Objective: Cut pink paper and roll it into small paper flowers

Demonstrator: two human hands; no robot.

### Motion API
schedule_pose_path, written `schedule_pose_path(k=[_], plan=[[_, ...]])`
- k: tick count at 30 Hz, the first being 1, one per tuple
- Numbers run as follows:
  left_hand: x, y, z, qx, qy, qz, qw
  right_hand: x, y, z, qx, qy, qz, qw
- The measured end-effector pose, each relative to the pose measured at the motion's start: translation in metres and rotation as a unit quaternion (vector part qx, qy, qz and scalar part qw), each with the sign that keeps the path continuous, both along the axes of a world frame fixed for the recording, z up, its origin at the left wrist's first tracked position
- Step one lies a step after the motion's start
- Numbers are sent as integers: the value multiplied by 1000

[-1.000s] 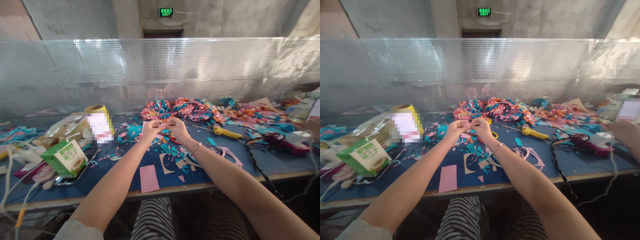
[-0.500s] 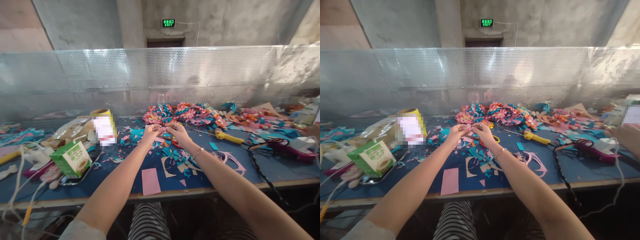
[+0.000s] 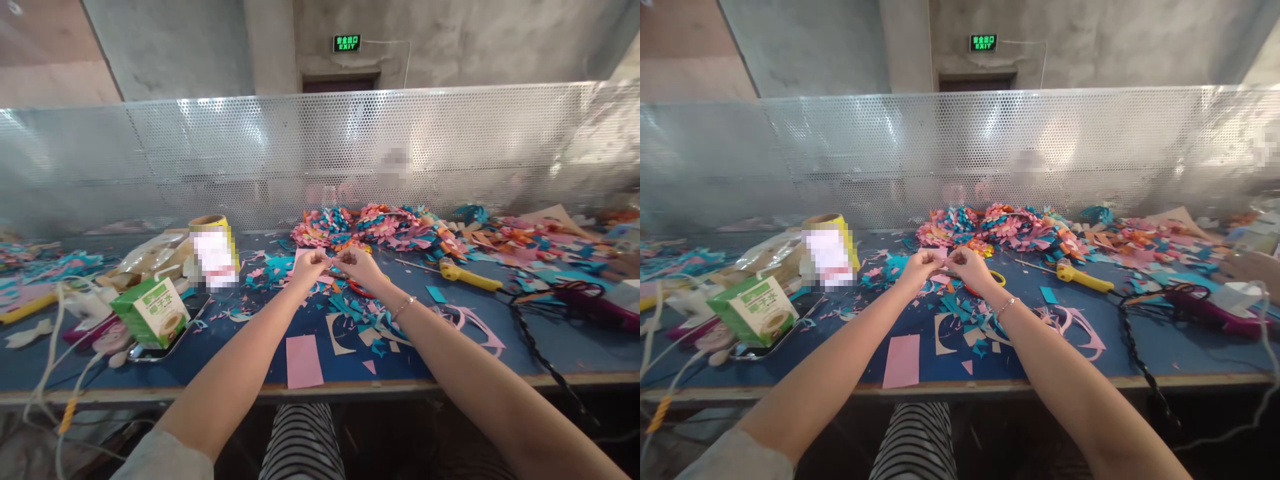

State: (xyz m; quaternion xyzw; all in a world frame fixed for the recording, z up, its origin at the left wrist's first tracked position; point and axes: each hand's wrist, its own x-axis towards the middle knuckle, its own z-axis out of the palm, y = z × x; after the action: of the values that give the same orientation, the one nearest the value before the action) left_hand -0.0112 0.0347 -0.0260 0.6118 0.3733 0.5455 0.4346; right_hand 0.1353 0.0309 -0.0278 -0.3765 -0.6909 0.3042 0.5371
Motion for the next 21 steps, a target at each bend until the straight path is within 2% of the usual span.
schedule_pose_path(k=[6,14,17,21], plan=[[1,-3,3,43,25,-10,999,2,0,0,35,-20,-24,999],[1,-4,4,2,-13,-14,1000,0,-1,3,-10,32,16,999],[4,-7,6,-37,-63,-13,997,2,-2,4,12,13,-26,1000],[5,-9,11,-110,-95,9,989,5,-8,7,97,-84,-87,988]])
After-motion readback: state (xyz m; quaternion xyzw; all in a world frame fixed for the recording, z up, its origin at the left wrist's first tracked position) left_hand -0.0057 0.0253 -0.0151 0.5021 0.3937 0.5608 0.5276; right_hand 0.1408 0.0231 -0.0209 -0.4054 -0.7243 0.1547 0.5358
